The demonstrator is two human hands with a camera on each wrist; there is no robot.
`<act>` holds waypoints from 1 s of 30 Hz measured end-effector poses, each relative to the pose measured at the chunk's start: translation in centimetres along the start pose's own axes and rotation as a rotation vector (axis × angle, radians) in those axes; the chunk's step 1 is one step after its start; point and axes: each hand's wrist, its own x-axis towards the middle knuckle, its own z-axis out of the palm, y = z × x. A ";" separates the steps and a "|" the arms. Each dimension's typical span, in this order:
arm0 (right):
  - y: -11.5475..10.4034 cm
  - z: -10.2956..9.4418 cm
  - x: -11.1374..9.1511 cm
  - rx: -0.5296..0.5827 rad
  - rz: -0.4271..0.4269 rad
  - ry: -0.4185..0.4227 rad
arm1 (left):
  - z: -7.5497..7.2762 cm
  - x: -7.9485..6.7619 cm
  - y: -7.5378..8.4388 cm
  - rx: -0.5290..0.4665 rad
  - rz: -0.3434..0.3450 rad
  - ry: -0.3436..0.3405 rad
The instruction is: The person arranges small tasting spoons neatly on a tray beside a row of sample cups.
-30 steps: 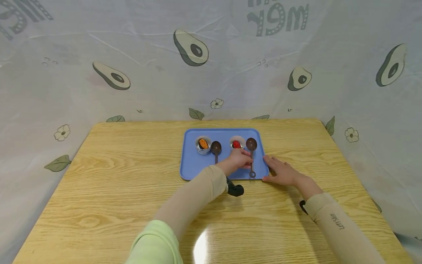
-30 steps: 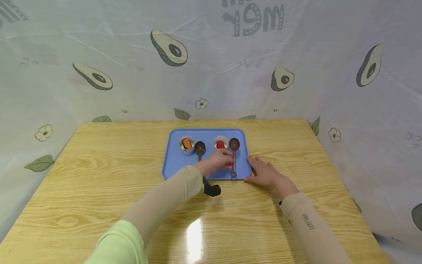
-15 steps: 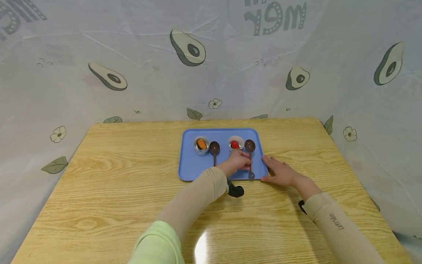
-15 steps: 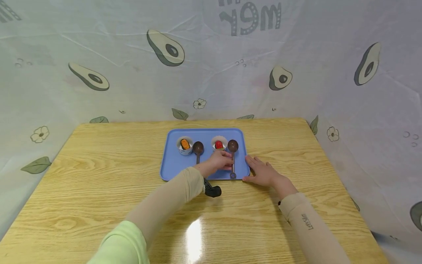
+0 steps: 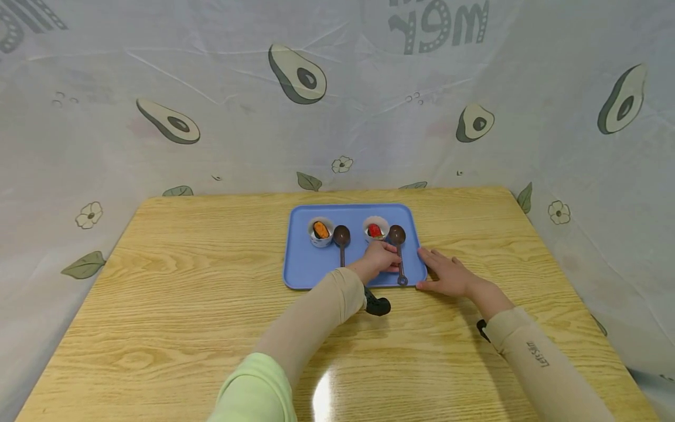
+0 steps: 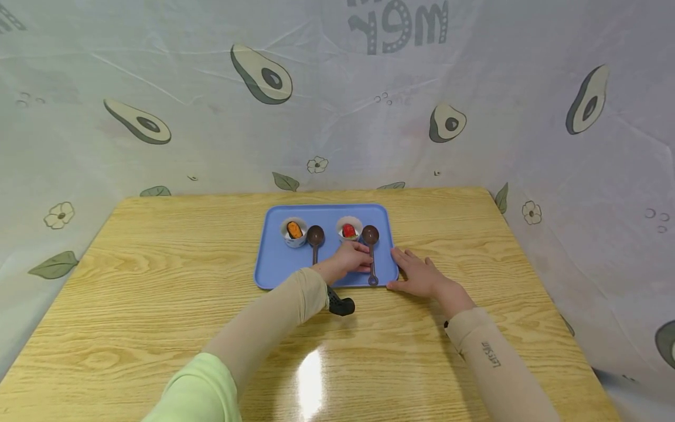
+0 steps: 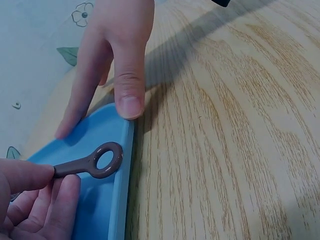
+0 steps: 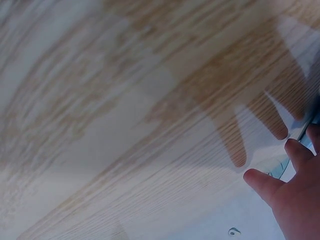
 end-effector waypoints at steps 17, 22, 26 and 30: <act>-0.1 -0.1 0.1 0.004 0.008 -0.003 | -0.2 -2.4 1.3 0.007 0.015 0.033; 0.0 0.0 0.1 -0.006 0.009 0.000 | 0.1 -2.3 1.5 0.032 -0.001 0.055; 0.0 0.0 0.1 -0.007 0.009 0.001 | 0.3 -2.4 1.6 0.057 0.017 0.070; 0.0 0.0 0.1 -0.013 0.009 0.000 | 0.6 -1.8 1.4 0.097 0.039 0.092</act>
